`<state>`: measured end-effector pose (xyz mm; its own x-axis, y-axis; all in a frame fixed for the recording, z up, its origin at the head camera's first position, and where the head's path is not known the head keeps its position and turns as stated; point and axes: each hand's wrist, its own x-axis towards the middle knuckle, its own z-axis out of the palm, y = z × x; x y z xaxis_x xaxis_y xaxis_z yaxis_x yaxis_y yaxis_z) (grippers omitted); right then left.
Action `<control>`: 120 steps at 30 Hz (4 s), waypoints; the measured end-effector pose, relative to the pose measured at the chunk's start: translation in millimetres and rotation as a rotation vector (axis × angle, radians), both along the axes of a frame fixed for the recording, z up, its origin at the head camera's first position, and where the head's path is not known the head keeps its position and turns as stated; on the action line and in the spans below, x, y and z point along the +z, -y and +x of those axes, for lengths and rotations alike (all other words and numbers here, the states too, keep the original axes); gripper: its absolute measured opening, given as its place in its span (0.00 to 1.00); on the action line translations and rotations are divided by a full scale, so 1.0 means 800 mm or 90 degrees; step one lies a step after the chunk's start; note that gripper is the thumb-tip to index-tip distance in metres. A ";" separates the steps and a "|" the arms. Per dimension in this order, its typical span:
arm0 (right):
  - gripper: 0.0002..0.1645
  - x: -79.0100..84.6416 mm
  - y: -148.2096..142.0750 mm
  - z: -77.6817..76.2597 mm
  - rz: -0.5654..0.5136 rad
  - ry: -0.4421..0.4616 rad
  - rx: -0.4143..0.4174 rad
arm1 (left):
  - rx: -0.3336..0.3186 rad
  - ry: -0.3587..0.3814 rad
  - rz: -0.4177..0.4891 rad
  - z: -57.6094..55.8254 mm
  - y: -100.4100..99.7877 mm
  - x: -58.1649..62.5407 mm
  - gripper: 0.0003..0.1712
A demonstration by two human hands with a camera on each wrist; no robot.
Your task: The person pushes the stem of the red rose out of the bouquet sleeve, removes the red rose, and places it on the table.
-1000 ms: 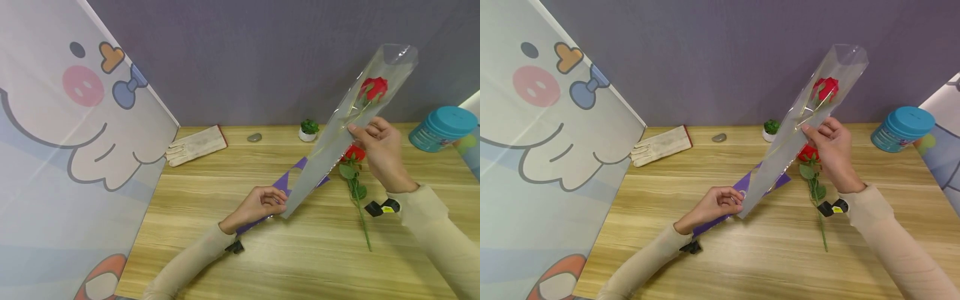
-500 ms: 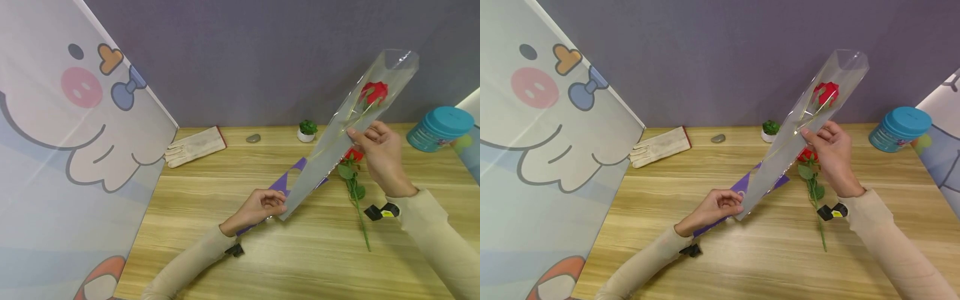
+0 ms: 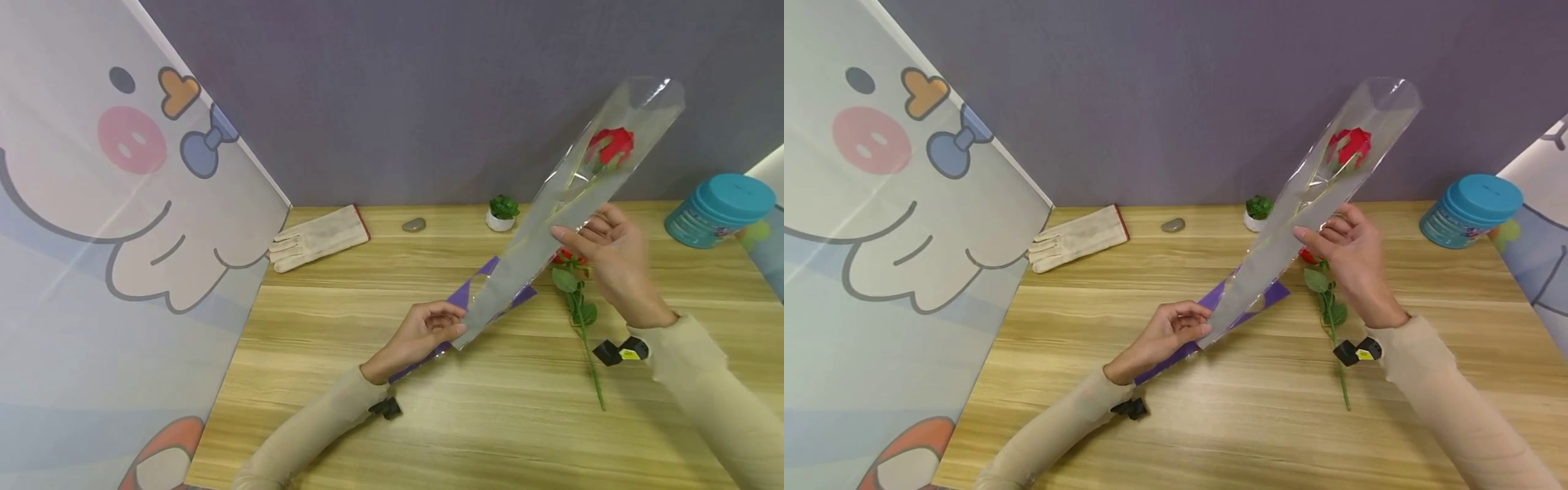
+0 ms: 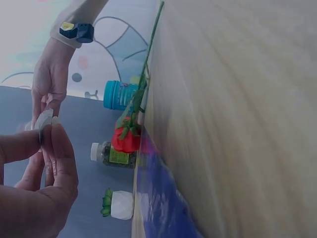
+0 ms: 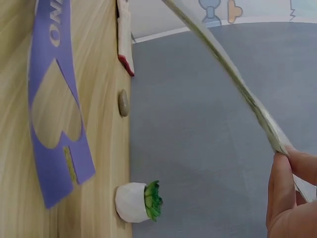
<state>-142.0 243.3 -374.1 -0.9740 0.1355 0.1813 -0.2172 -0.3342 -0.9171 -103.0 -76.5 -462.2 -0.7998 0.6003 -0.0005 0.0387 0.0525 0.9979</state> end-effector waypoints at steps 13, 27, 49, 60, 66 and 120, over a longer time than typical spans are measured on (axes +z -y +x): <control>0.25 -0.009 0.014 0.002 -0.052 0.002 0.037 | 0.027 0.023 0.010 0.000 -0.010 0.002 0.15; 0.23 -0.018 0.023 0.006 -0.028 0.020 0.046 | 0.080 0.057 0.029 0.003 -0.018 0.001 0.14; 0.18 -0.022 0.030 0.008 0.056 0.050 0.020 | 0.041 0.030 0.016 0.000 -0.024 -0.005 0.15; 0.16 -0.020 0.031 0.008 0.012 0.041 0.005 | 0.013 0.018 -0.024 0.003 -0.017 -0.001 0.17; 0.19 -0.016 0.028 0.008 -0.016 0.026 0.010 | 0.027 0.008 -0.031 0.005 -0.015 0.001 0.16; 0.32 -0.020 0.022 0.014 0.021 0.015 0.086 | 0.026 -0.023 -0.076 -0.014 -0.007 0.010 0.15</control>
